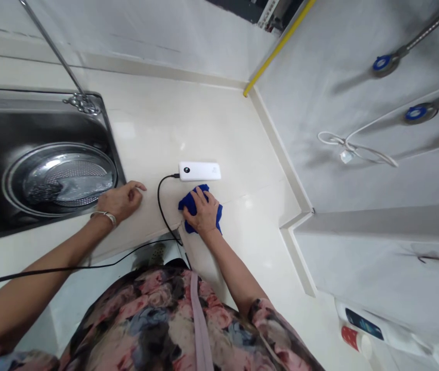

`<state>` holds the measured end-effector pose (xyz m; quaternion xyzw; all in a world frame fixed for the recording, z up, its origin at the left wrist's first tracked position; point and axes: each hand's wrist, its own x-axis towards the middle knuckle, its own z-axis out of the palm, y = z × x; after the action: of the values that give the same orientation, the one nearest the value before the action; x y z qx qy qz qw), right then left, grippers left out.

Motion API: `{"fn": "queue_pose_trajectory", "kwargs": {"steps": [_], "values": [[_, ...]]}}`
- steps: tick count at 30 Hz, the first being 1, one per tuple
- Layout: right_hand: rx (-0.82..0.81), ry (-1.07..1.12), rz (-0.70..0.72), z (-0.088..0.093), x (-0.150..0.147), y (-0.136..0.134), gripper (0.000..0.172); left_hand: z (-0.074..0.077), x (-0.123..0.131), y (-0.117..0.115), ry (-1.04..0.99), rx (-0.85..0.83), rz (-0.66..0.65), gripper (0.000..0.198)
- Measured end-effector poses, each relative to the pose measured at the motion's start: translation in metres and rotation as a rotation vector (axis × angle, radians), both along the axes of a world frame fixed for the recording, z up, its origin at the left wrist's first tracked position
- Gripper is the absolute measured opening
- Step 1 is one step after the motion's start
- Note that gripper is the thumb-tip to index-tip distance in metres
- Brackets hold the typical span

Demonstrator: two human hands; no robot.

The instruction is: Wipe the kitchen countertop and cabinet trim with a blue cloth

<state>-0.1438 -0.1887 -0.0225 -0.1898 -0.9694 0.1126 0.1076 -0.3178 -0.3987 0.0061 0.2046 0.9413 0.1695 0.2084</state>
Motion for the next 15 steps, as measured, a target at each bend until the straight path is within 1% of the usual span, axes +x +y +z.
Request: {"fn": "queue_pose_trajectory", "kwargs": {"steps": [2,3,4,6,8,10,11,13,15], "values": [[-0.014,0.024,0.046,0.002,-0.01,-0.001,0.054,0.003,0.001,0.0,-0.014,-0.001,0.012,0.045],[-0.022,0.038,0.075,0.003,-0.009,-0.001,0.053,0.005,0.001,0.001,-0.014,0.001,0.017,0.045],[-0.032,0.049,0.115,0.005,-0.005,0.0,0.053,0.006,0.002,0.0,-0.014,0.003,0.02,0.045],[-0.053,0.064,0.242,0.007,0.016,0.002,0.053,0.009,0.003,0.0,-0.014,0.009,0.021,0.045],[-0.076,0.085,0.382,0.008,0.052,0.008,0.054,0.011,0.003,0.0,-0.015,0.013,0.013,0.045],[-0.09,0.109,0.45,0.009,0.098,0.018,0.055,0.01,0.004,-0.001,-0.011,0.01,0.007,0.045],[-0.086,0.105,0.454,0.009,0.121,0.024,0.055,0.009,0.003,-0.001,-0.005,0.006,0.007,0.045],[-0.06,0.083,0.418,0.011,0.163,0.039,0.054,0.006,0.002,-0.001,0.006,-0.002,0.005,0.045],[-0.026,0.062,0.354,0.013,0.191,0.054,0.054,0.003,0.001,-0.001,0.018,-0.011,0.004,0.045]]}}
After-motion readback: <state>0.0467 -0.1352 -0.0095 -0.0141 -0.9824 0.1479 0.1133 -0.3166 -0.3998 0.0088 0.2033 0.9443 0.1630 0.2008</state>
